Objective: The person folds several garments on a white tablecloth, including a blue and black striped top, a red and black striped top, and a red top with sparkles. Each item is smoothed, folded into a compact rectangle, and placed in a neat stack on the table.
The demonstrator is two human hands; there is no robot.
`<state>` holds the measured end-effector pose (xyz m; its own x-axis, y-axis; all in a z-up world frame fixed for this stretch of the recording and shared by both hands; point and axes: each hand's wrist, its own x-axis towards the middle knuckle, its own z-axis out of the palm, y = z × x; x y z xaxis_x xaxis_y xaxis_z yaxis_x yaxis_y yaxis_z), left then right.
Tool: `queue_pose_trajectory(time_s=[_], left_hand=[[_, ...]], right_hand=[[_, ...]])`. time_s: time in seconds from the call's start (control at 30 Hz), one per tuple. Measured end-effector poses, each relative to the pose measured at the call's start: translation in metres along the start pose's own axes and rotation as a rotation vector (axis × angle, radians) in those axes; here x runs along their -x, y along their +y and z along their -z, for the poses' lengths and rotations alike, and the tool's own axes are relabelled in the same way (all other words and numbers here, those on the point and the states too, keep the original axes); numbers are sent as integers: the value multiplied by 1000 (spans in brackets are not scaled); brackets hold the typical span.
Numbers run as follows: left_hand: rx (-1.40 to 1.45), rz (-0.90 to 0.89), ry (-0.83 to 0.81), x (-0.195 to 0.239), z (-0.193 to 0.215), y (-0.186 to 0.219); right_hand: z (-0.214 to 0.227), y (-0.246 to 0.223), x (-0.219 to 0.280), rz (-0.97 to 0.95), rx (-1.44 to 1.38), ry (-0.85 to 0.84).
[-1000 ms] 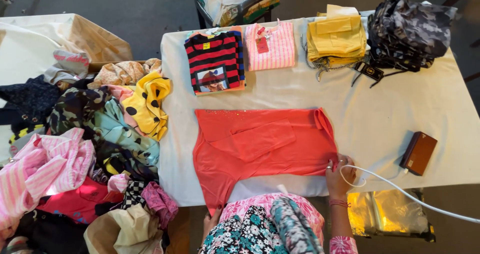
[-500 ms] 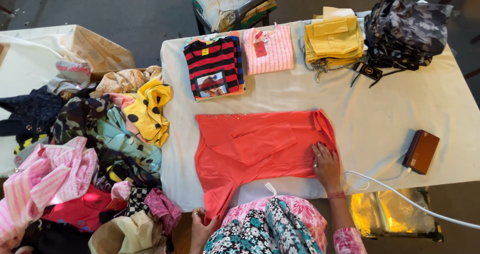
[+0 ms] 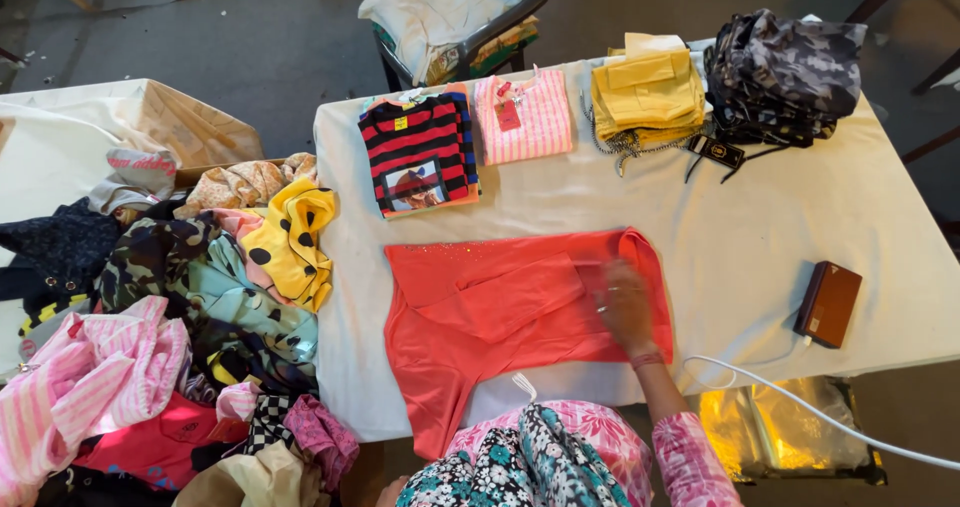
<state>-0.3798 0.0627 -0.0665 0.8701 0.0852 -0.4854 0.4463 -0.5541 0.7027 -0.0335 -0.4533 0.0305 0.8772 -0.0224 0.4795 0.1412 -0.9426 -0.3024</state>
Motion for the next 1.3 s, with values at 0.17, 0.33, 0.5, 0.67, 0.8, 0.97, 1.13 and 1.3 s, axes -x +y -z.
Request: queue_pose_trajectory(time_s=[0.17,0.33,0.5,0.67,0.8,0.97,1.13,1.3], left_hand=[[-225,70,-91,-61,15,-1],[293,88,-57,-58,12,-19],[983,401,16,-61,16,13],[869,343,-157,-62,20,8],[820,209,-117,-64,28,39],[225,134,-31,-51,77,130],[-417,59,-206,-53,94,133],[107,-4,-402,-76,97,128]], right_hand=[[3,-38,-17,181,-190,-223],[-22,11,-8,-153,39,-175],[-2,32,3,-273,155,-108],[13,38,23,-239,153,-142],[26,39,40,-234,168,-140],[52,26,63,-271,162,-170],[55,23,94,-414,141,-184],[20,79,127,-626,-134,-35]])
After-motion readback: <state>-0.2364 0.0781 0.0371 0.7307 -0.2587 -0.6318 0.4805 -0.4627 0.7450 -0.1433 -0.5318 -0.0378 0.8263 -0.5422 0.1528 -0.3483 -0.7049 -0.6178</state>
